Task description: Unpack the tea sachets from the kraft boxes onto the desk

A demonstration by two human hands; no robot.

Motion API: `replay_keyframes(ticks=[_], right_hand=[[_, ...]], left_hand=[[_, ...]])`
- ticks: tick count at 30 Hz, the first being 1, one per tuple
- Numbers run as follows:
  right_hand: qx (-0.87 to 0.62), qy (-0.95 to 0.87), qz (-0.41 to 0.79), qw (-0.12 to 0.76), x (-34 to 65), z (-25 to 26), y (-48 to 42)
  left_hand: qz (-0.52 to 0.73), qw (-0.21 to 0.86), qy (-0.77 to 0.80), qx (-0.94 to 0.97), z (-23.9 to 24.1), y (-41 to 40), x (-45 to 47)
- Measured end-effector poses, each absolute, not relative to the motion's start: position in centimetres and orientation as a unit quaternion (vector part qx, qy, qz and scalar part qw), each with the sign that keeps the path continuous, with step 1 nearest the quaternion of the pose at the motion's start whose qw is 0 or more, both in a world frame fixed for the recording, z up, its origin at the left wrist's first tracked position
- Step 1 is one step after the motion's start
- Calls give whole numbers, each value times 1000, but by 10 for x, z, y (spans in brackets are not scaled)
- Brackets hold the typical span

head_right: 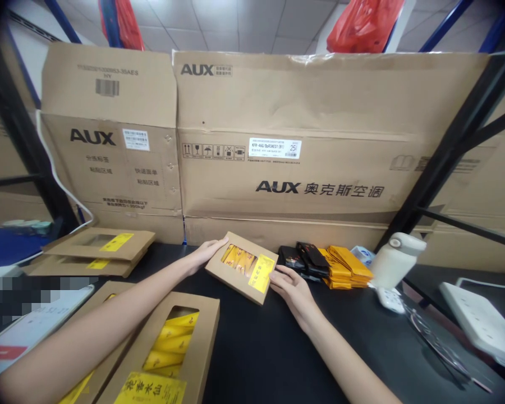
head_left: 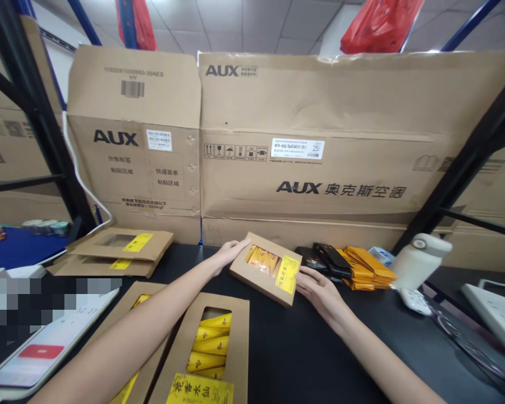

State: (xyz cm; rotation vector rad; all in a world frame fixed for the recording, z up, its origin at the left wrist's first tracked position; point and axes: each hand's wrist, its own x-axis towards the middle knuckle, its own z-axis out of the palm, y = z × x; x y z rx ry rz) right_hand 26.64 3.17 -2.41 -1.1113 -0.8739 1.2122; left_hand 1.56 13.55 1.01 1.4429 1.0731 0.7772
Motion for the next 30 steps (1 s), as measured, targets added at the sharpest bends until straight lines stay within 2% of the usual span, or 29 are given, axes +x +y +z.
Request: replay_keyframes(ticks=[4,9,20,30], right_hand=[[-467,-350,532,613,262,-17,31],[-477,-347,552,590,258,-10,29],[-434,-332,594,590,261,-13,31],[-430,-297,580,625,260,-15,33]], left_hand=[[349,665,368,548,12,134,18],[351,712,346,501,16,131,18],[358,721,325,497,17,129,19],[364,725,312,495,18,130,20]])
